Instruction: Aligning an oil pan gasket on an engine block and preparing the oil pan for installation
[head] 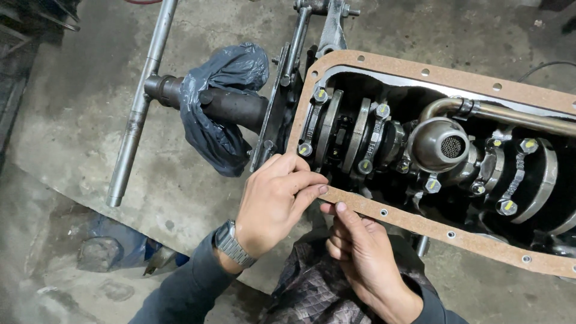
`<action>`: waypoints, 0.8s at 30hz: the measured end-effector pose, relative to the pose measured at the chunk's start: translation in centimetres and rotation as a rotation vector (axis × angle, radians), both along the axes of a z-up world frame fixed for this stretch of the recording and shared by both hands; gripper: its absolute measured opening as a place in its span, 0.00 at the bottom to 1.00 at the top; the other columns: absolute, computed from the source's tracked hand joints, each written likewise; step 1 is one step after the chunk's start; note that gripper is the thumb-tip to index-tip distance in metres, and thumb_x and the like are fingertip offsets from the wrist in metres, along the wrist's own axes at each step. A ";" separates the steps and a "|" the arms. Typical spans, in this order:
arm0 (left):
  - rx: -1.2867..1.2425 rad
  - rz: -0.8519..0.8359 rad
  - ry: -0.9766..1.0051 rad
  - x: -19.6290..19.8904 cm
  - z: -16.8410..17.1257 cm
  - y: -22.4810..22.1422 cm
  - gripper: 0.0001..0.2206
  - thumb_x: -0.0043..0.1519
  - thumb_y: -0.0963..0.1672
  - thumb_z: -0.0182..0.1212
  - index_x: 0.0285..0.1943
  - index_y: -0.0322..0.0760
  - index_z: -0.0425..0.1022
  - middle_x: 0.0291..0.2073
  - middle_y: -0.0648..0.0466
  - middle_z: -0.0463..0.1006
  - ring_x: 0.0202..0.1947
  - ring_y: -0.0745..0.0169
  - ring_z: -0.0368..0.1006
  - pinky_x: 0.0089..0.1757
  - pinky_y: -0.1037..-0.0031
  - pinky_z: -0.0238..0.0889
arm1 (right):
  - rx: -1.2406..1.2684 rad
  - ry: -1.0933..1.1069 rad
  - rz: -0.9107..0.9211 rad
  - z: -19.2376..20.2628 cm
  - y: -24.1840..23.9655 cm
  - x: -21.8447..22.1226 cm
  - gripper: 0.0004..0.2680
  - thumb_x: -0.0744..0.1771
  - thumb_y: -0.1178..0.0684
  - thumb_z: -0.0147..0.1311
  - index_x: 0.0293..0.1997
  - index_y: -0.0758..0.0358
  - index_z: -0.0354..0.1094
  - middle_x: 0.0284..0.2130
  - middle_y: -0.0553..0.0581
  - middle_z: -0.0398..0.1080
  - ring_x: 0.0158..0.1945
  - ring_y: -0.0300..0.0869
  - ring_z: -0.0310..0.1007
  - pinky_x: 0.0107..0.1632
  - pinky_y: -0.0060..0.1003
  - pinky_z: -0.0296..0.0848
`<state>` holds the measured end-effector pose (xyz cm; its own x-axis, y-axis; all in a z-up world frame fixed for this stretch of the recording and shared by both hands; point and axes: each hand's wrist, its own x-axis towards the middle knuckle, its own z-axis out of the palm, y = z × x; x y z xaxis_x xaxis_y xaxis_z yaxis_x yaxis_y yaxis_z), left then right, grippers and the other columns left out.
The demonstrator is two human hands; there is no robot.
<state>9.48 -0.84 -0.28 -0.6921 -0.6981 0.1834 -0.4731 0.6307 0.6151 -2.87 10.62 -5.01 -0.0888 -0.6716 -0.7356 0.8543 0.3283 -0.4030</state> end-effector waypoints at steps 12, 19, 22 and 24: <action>0.090 -0.026 -0.050 0.0 -0.3 -0.7 0.07 0.63 0.46 0.60 0.40 0.42 0.81 0.32 0.57 0.73 0.34 0.57 0.68 0.39 0.67 0.61 | -0.019 0.050 -0.025 0.0 0.0 0.1 0.11 0.69 0.53 0.50 0.44 0.77 0.72 0.16 0.45 0.38 0.17 0.33 0.34 0.22 0.32 0.37; 0.155 -0.028 -0.062 -0.3 -0.1 -1.2 0.06 0.59 0.46 0.62 0.35 0.41 0.81 0.30 0.57 0.76 0.33 0.57 0.71 0.38 0.68 0.62 | -0.015 0.032 -0.042 0.1 -0.1 0.0 0.11 0.69 0.55 0.49 0.44 0.78 0.71 0.16 0.45 0.38 0.18 0.33 0.33 0.22 0.32 0.36; 0.115 -0.047 -0.064 -0.4 0.0 -1.2 0.06 0.60 0.46 0.61 0.33 0.41 0.79 0.29 0.57 0.76 0.32 0.56 0.70 0.38 0.67 0.59 | 0.004 0.019 -0.061 0.2 -0.3 0.0 0.11 0.69 0.56 0.49 0.45 0.81 0.71 0.17 0.45 0.38 0.18 0.33 0.33 0.22 0.31 0.36; 0.115 -0.046 -0.045 -0.2 -0.2 -1.0 0.06 0.60 0.46 0.63 0.35 0.42 0.80 0.29 0.57 0.76 0.32 0.58 0.70 0.38 0.69 0.60 | -0.022 0.025 -0.055 -0.5 0.0 0.0 0.11 0.69 0.55 0.50 0.44 0.79 0.71 0.16 0.45 0.38 0.17 0.33 0.33 0.22 0.32 0.36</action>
